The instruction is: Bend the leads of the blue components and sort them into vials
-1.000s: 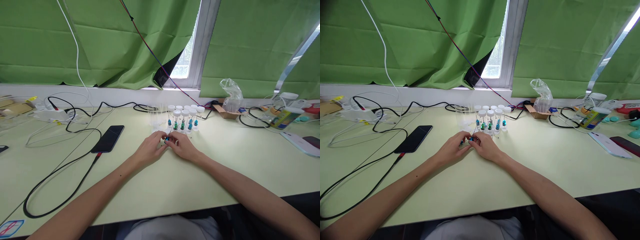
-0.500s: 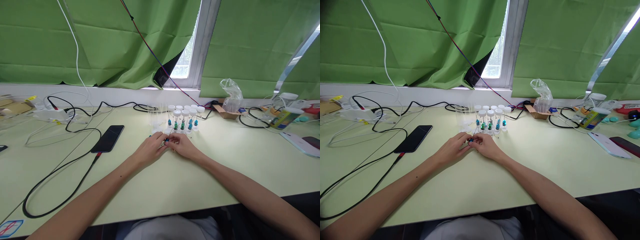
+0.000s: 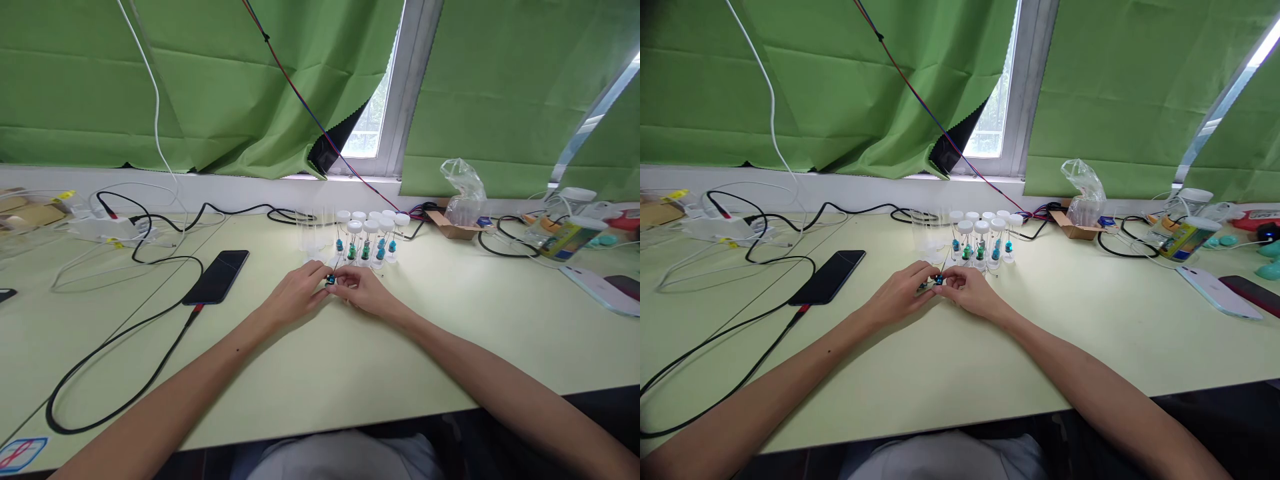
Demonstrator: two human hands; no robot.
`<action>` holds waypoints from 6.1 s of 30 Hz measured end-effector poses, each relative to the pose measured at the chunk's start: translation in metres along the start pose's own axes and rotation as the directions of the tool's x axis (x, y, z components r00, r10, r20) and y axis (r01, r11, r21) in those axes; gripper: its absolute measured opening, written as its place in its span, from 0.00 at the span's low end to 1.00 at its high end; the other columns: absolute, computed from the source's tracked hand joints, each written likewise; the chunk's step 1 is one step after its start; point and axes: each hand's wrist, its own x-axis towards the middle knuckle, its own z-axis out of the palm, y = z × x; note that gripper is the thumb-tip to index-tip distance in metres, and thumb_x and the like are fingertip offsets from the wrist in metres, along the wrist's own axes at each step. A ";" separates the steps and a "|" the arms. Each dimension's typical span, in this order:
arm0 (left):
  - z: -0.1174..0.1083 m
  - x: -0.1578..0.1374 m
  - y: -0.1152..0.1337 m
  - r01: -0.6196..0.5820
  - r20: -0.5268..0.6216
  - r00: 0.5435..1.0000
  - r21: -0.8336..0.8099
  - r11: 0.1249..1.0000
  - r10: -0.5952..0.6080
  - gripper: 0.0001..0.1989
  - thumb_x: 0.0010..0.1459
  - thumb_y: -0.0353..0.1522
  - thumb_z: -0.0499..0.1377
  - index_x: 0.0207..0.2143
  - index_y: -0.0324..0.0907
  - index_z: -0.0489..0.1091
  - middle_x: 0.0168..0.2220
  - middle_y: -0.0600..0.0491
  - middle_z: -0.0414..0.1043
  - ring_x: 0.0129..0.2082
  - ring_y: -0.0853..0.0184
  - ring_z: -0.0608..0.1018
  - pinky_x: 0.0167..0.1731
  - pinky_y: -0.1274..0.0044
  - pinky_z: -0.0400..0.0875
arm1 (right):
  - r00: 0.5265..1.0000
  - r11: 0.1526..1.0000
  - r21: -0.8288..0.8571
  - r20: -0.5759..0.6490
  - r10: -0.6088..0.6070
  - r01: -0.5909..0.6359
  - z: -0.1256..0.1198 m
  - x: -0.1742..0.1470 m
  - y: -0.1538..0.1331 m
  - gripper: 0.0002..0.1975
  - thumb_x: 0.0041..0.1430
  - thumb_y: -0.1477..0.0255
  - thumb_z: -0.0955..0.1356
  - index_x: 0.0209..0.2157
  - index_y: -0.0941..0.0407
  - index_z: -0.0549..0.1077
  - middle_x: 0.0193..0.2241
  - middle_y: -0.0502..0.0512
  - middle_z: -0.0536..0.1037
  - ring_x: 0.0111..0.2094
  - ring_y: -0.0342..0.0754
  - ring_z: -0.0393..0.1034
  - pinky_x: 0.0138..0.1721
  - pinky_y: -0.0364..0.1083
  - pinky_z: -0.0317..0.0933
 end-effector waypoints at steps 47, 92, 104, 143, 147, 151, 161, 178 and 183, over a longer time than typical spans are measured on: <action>0.009 0.003 0.013 0.394 -0.215 0.860 -0.299 0.869 -0.463 0.08 0.58 0.35 0.60 0.39 0.44 0.66 0.32 0.55 0.74 0.28 0.71 0.75 0.28 0.78 0.69 | 0.984 0.877 -0.454 -0.001 -0.176 0.156 0.011 0.007 0.015 0.04 0.64 0.75 0.64 0.33 0.56 0.68 0.34 0.52 0.68 0.32 0.45 0.64 0.34 0.45 0.57; 0.008 0.004 0.034 0.518 0.124 0.774 -0.688 0.508 -0.621 0.19 0.52 0.43 0.65 0.42 0.41 0.74 0.29 0.53 0.72 0.25 0.69 0.74 0.29 0.75 0.72 | 0.984 0.899 0.409 -0.010 0.176 -0.157 0.007 0.007 0.001 0.19 0.58 0.53 0.68 0.29 0.53 0.60 0.20 0.43 0.64 0.17 0.39 0.55 0.16 0.40 0.46; 0.008 0.004 0.037 0.514 0.170 0.782 -0.720 0.467 -0.599 0.16 0.49 0.42 0.67 0.36 0.41 0.75 0.25 0.55 0.71 0.20 0.70 0.72 0.24 0.75 0.70 | 0.990 0.995 -0.089 -0.132 -0.055 0.044 0.005 0.003 -0.004 0.12 0.65 0.62 0.62 0.29 0.53 0.62 0.23 0.47 0.64 0.24 0.44 0.59 0.26 0.45 0.53; 0.012 0.002 0.034 0.513 0.227 0.810 -0.720 0.468 -0.540 0.13 0.50 0.41 0.65 0.31 0.41 0.74 0.20 0.57 0.71 0.17 0.68 0.74 0.22 0.76 0.69 | 1.000 0.998 -0.061 -0.009 -0.023 0.022 0.000 0.003 -0.002 0.13 0.64 0.61 0.64 0.28 0.53 0.62 0.21 0.46 0.65 0.21 0.43 0.58 0.23 0.44 0.52; 0.011 0.002 0.035 0.508 0.236 0.813 -0.733 0.452 -0.532 0.14 0.50 0.42 0.65 0.31 0.41 0.74 0.20 0.56 0.73 0.17 0.68 0.74 0.21 0.75 0.69 | 0.998 0.995 0.077 0.040 0.058 -0.061 0.000 0.004 0.001 0.16 0.62 0.57 0.65 0.28 0.52 0.61 0.17 0.44 0.64 0.16 0.42 0.58 0.19 0.44 0.51; 0.010 0.002 0.036 0.505 0.253 0.816 -0.749 0.428 -0.520 0.13 0.51 0.41 0.65 0.31 0.40 0.74 0.20 0.55 0.74 0.18 0.69 0.74 0.22 0.76 0.69 | 0.995 0.987 0.129 0.058 0.085 -0.092 0.001 0.005 0.002 0.17 0.61 0.55 0.66 0.28 0.52 0.61 0.16 0.43 0.65 0.15 0.43 0.60 0.18 0.44 0.54; 0.008 0.004 0.039 0.524 0.302 0.797 -0.776 0.350 -0.523 0.13 0.51 0.39 0.67 0.32 0.39 0.72 0.23 0.54 0.76 0.19 0.70 0.74 0.22 0.78 0.67 | 0.991 0.979 0.159 0.069 0.118 -0.128 0.001 0.005 -0.001 0.18 0.61 0.55 0.66 0.28 0.53 0.62 0.17 0.44 0.68 0.16 0.42 0.63 0.20 0.43 0.57; 0.002 0.006 0.029 0.540 0.218 0.758 -0.739 0.403 -0.615 0.18 0.47 0.43 0.69 0.33 0.40 0.72 0.23 0.57 0.71 0.20 0.71 0.73 0.25 0.76 0.68 | 0.984 0.993 0.121 -0.174 0.034 -0.012 -0.001 0.007 0.002 0.15 0.66 0.57 0.61 0.30 0.53 0.62 0.19 0.44 0.65 0.17 0.41 0.60 0.20 0.43 0.57; -0.004 0.008 0.024 0.540 0.193 0.738 -0.744 0.393 -0.647 0.19 0.45 0.43 0.70 0.33 0.40 0.71 0.22 0.57 0.71 0.19 0.71 0.72 0.27 0.75 0.67 | 0.922 0.936 -0.337 -0.320 -0.218 0.105 -0.005 0.005 0.002 0.08 0.66 0.68 0.62 0.35 0.55 0.69 0.31 0.53 0.75 0.28 0.44 0.67 0.29 0.44 0.60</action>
